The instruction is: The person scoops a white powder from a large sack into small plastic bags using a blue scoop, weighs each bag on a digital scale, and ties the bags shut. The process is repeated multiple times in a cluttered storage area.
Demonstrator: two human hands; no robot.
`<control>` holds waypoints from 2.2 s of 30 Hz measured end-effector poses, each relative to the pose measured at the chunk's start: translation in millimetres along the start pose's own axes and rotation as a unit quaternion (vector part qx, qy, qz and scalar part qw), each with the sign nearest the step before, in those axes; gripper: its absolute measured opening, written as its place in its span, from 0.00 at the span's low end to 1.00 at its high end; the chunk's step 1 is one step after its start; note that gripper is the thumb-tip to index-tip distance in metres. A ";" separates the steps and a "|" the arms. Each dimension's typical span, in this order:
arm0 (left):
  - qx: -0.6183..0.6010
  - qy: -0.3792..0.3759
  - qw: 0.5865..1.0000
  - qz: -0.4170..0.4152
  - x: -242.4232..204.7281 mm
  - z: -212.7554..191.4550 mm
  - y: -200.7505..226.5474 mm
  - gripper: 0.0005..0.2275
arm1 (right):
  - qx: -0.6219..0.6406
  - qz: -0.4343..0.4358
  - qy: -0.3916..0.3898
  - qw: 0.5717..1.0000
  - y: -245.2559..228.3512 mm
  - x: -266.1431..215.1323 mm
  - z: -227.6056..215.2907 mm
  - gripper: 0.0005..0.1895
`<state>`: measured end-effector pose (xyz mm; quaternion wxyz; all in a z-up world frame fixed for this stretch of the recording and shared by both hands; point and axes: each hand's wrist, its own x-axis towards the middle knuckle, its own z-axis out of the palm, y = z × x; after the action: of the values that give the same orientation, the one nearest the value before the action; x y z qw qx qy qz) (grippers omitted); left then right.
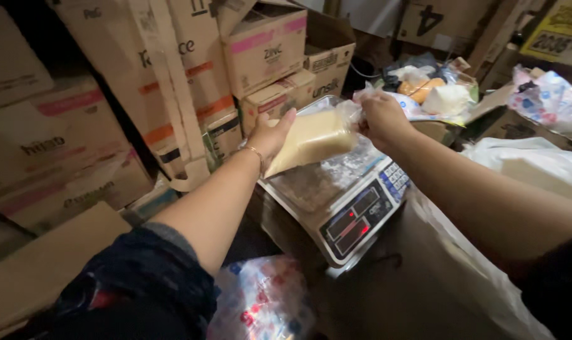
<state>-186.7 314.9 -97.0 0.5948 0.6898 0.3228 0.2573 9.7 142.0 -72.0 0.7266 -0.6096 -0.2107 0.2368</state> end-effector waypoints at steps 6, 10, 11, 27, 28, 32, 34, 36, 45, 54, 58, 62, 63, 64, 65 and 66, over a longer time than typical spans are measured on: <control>0.104 0.007 0.984 0.143 16.8 -5.4 -22.2 0.39 | 0.018 0.044 0.001 0.999 37.9 14.2 -1.7 0.06; 0.327 0.029 0.920 0.216 10.8 -8.1 -22.2 0.39 | 0.025 0.083 0.009 0.996 44.4 13.7 -7.1 0.05; 0.355 0.030 0.902 0.242 6.6 -9.7 -22.5 0.39 | 0.021 0.085 0.002 0.996 43.4 13.3 -8.1 0.05; 0.380 -0.057 0.869 0.313 -19.5 -9.9 -25.7 0.48 | 0.042 0.137 0.010 0.990 24.2 -18.0 -46.1 0.13; 0.381 -0.055 0.870 0.308 -19.5 -9.2 -26.0 0.48 | 0.050 0.134 0.021 0.989 26.3 -18.9 -50.6 0.12; 0.374 -0.053 0.880 0.287 -21.0 -8.1 -25.8 0.45 | 0.036 0.119 0.026 0.992 32.1 -17.1 -65.6 0.05; 0.370 -0.052 0.884 0.282 -21.2 -7.5 -24.6 0.44 | 0.037 0.125 0.021 0.991 33.3 -17.5 -73.8 0.04; 0.372 -0.046 0.884 0.278 -21.5 -6.8 -24.6 0.43 | 0.027 0.124 0.006 0.992 33.7 -18.7 -82.2 0.05; 0.380 -0.040 0.881 0.279 -18.0 -5.1 -28.4 0.43 | -0.019 0.123 0.086 0.988 16.0 -15.7 -117.0 0.03; 0.390 -0.057 0.886 0.245 -16.9 -4.8 -28.1 0.44 | -0.124 0.243 0.047 0.961 3.3 -12.6 -104.6 0.20; 0.393 -0.050 0.885 0.244 -15.7 -4.7 -29.0 0.45 | -0.051 0.189 0.020 0.980 -3.4 -15.4 -86.1 0.18; 0.389 -0.046 0.883 0.257 -14.7 -4.8 -31.0 0.45 | -0.084 0.182 0.023 0.979 -2.6 -11.1 -88.2 0.22; 0.388 -0.046 0.883 0.262 -14.6 -4.5 -31.2 0.45 | -0.092 0.191 0.012 0.977 -0.5 -10.4 -91.6 0.19; 0.389 -0.049 0.883 0.259 -15.0 -3.8 -31.4 0.45 | -0.099 0.201 0.001 0.975 2.4 -10.7 -95.0 0.16; 0.391 -0.050 0.883 0.257 -15.0 -4.0 -30.7 0.45 | -0.106 0.210 -0.011 0.972 4.0 -10.2 -97.5 0.14; 0.393 -0.052 0.882 0.254 -15.4 -4.3 -29.8 0.45 | -0.086 0.172 -0.006 0.981 5.3 -10.3 -98.9 0.10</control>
<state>-204.1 308.6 -125.3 0.2053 0.9375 0.1796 0.2159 59.8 58.8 -93.9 0.6185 -0.6956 -0.1265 0.3431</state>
